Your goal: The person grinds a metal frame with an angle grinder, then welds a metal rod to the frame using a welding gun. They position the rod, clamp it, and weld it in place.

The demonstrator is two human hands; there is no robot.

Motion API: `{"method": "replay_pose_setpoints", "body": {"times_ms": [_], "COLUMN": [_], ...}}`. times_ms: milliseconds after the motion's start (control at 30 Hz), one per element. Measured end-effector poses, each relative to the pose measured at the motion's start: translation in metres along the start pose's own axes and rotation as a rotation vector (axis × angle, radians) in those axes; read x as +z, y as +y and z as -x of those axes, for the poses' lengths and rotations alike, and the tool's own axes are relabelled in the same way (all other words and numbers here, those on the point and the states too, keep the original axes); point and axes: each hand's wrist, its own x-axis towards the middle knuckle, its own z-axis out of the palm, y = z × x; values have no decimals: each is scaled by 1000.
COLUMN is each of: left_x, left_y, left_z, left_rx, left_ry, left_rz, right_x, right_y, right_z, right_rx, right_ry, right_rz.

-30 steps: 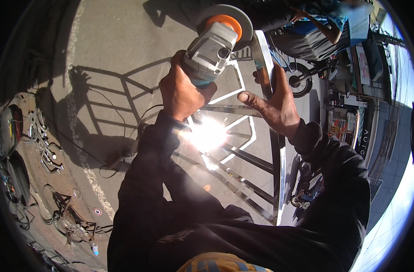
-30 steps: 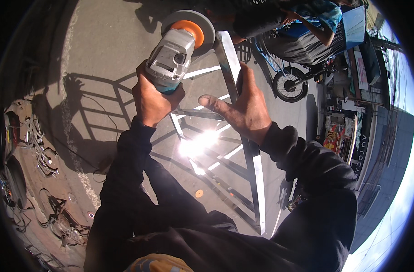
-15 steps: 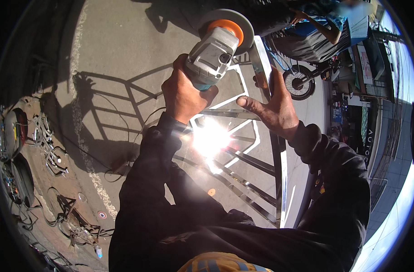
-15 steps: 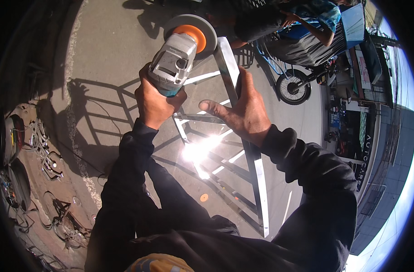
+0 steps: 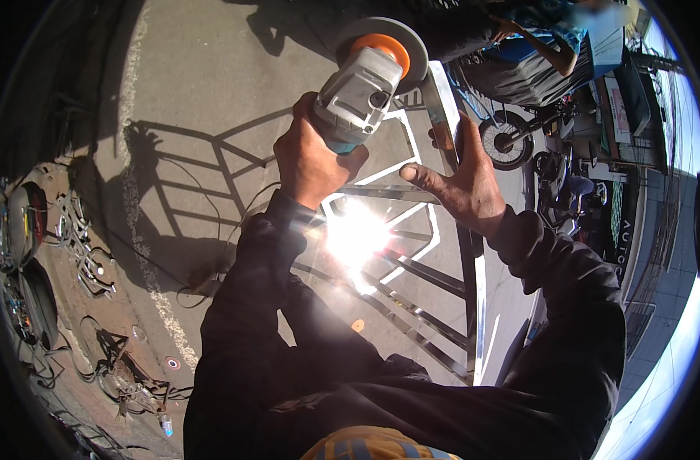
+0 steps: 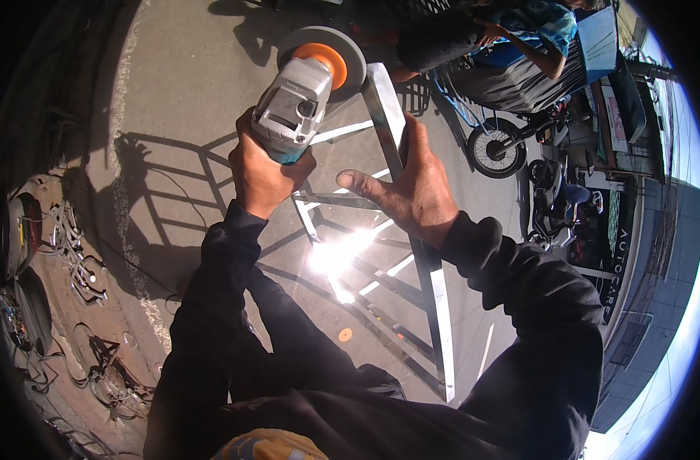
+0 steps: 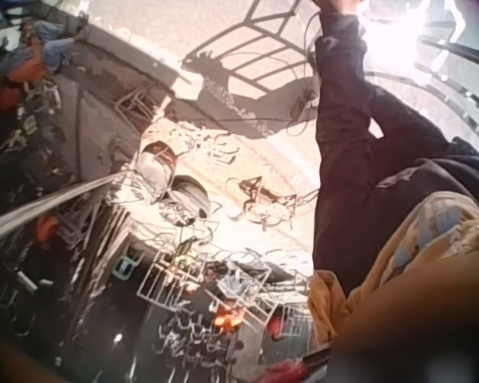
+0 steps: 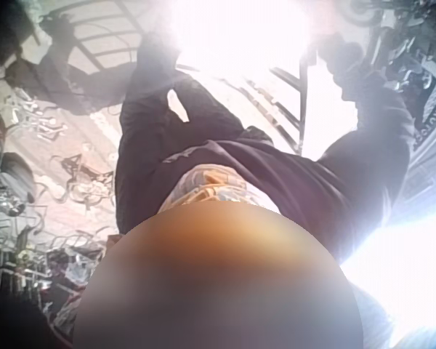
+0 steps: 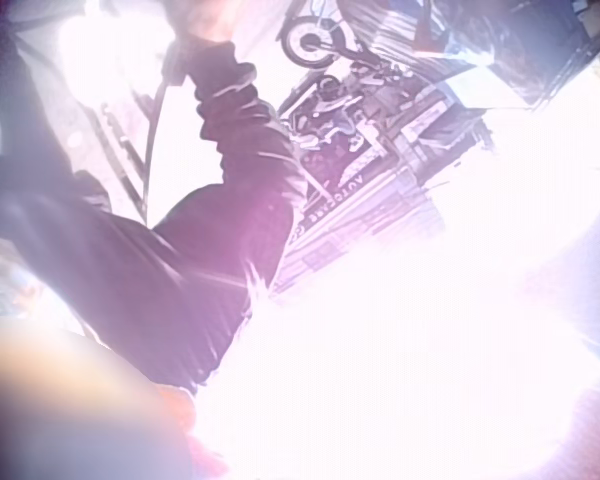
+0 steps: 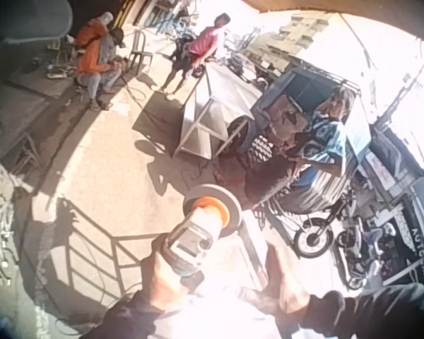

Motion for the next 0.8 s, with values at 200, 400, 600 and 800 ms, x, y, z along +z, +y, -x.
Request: {"method": "replay_pose_setpoints", "body": {"times_ms": [200,400,600,800], "left_x": [0,-2,0,-1], "left_y": [1,-3,-2,-4], "left_z": [0,1,4,2], "left_rx": [-23,-38,-20,0], "left_ry": [-1,-12,-4,-8], "left_rz": [-14,-7,38,10], "right_x": [1,0,-2,2], "right_y": [-1,-2,-1,5], "right_z": [1,0,1,-3], "right_rx": [-16,-14,6,-182], "right_ry": [1,-3,-10,80], "right_rz": [-53,15,47,114]}}
